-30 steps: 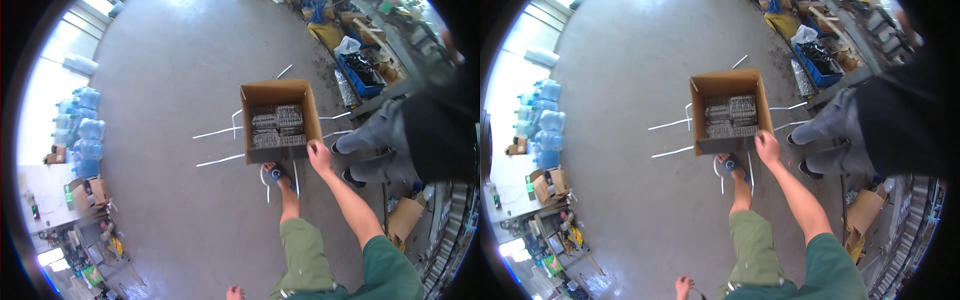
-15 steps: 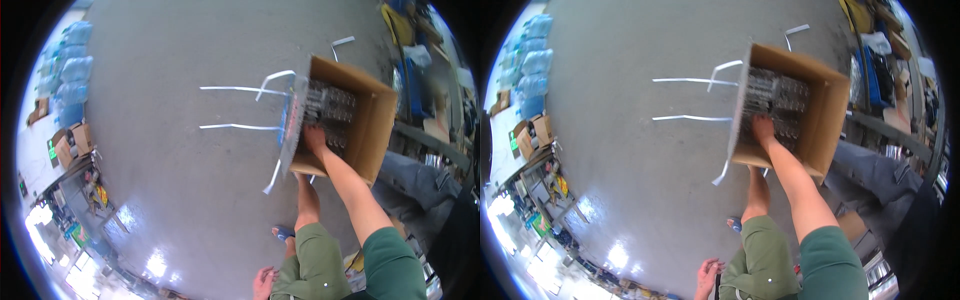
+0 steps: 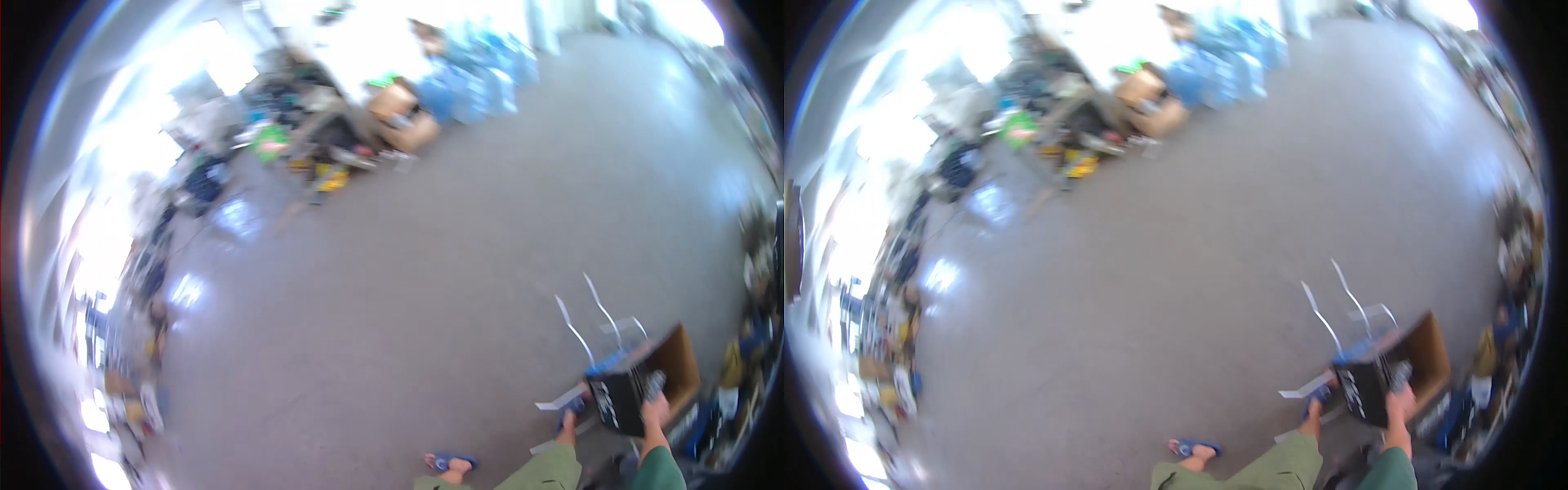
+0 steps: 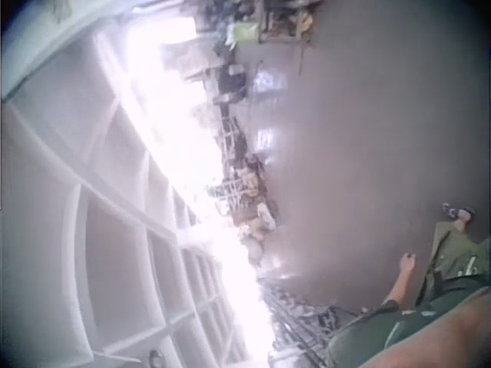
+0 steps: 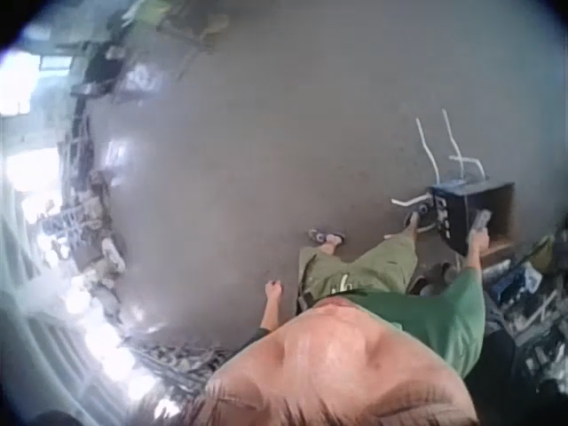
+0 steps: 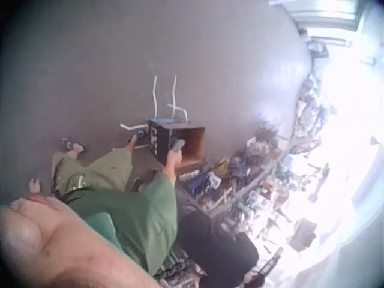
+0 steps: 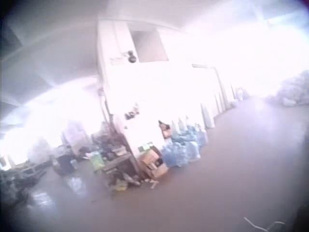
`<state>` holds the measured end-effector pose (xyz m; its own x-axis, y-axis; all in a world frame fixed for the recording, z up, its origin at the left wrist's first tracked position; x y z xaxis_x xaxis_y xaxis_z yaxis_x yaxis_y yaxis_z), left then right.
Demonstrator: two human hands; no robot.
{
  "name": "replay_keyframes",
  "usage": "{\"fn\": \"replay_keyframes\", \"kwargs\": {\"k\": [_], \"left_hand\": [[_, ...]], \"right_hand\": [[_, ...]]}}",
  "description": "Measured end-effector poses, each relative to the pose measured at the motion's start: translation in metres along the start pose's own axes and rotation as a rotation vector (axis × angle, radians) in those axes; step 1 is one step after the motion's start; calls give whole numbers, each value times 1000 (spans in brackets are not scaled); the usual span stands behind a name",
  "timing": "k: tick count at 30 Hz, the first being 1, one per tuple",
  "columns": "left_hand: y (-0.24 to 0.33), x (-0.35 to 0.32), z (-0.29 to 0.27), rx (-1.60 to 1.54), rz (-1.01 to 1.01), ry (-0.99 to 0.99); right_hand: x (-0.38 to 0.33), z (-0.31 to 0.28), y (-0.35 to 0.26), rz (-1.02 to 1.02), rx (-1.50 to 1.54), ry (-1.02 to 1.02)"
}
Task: The person takes electronic components and small metal rings from a clear plastic tray and inserts them into large black cylindrical housings arranged along a long assembly line.
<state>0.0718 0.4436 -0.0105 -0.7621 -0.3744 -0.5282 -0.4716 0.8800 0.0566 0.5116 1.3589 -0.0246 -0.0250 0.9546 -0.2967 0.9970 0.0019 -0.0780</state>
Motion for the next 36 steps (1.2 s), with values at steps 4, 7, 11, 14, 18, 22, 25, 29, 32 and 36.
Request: {"fn": "replay_keyframes", "kwargs": {"k": [4,7,11,14,18,22,25,29,32,36], "left_hand": [[-144,45,-59,-694,-492,-205],[-200,70,-118,-1095,-632,-127],[-211,126,-210,-1534,-605,-268],[-234,222,-263,-1651,-486,-330],[-380,312,-363,-1689,-455,-140],[-527,368,-438,-1670,-611,79],[-591,412,-505,-1812,-639,269],[-657,400,-566,-2170,-583,382],[-696,410,-601,-2428,-600,747],[-800,467,-665,-2554,-632,801]], "right_hand": [[-80,-30,-45,-190,149,296],[-118,41,-211,-454,283,92],[-326,199,-503,-978,307,-465],[-533,283,-710,-1320,255,-664],[-892,312,-950,-1699,397,-706],[-1218,280,-1047,-1924,285,-782],[-1428,284,-1094,-2029,227,-909],[-1680,327,-1045,-2036,-342,-1553],[-1818,340,-976,-1955,-892,-1906],[-1975,435,-918,-2214,-1238,-2160]]}}
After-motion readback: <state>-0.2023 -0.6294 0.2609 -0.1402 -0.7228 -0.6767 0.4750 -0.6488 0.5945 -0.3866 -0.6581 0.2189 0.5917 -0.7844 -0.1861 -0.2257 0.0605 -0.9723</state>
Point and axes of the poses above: each hand's wrist, its own x-axis towards the middle knuckle, its own z-axis out of the palm, y = z × x, the point moved 10 cm from there along x, towards the middle knuckle, and after that the axes turned 15 degrees about -z, right-handed, at the moved point
